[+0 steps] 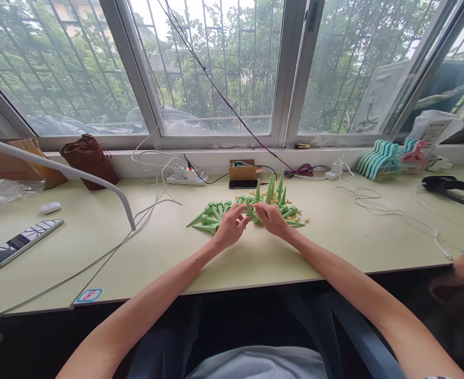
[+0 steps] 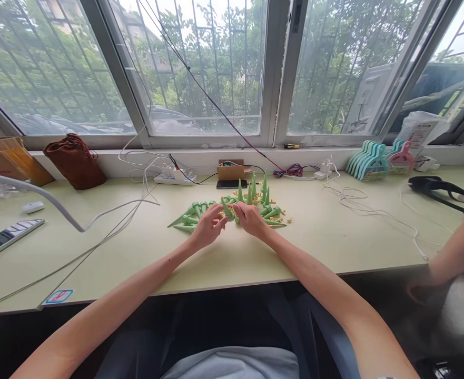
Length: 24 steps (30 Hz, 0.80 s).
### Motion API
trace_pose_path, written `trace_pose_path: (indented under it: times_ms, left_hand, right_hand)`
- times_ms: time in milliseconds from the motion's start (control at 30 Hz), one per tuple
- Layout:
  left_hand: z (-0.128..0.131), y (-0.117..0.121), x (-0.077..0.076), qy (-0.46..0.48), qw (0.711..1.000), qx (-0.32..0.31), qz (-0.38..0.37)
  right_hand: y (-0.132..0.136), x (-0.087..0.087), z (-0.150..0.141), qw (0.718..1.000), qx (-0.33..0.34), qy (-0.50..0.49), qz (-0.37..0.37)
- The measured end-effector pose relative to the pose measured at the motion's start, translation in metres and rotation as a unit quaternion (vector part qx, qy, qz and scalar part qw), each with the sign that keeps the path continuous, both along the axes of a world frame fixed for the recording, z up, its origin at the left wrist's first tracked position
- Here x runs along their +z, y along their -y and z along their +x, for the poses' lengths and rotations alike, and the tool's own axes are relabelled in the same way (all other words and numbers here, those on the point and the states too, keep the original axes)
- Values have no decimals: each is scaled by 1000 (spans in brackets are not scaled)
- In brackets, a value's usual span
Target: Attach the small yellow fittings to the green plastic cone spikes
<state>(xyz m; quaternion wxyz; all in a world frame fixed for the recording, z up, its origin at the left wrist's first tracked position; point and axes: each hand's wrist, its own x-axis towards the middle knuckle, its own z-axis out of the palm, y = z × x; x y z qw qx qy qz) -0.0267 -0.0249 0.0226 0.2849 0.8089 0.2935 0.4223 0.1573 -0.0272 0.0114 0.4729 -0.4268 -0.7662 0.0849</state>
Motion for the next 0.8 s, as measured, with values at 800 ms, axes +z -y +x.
trace_pose_path:
  times_ms: [800]
  left_hand:
    - [-4,0,7,79,919,-107,-370]
  right_hand:
    - [6,5,-1,998,27,-6,51]
